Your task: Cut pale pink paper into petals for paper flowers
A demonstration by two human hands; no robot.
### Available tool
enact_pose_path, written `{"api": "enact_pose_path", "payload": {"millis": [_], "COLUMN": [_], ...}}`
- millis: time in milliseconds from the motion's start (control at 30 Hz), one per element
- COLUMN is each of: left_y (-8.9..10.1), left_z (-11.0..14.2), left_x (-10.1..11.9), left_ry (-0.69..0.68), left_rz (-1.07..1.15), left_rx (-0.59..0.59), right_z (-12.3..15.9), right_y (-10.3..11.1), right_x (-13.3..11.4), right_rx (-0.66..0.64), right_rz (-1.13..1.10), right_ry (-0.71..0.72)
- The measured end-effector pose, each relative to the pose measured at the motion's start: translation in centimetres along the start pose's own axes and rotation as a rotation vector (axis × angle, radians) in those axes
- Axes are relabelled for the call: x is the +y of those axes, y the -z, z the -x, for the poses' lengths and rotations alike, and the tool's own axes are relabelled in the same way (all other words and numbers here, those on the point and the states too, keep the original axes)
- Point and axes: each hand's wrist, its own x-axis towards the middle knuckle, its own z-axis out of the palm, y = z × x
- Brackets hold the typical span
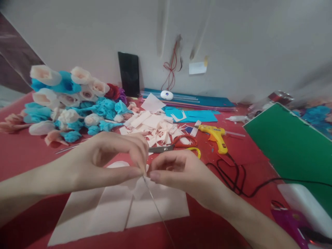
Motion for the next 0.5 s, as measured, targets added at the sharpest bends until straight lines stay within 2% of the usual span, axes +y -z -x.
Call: {"api": "enact_pose_path", "payload": {"millis": [500], "left_y": [-0.18], "left_z": [-0.25], "left_x": [-0.18], "left_ry": [0.030], "left_rz": [-0.022], "left_rx": [0.022], "right_z": [-0.04], "right_y": [-0.29], "right_x": [-0.07], "right_rx": [-0.018], "right_rz": [-0.098], "right_ry": [-0.014]}}
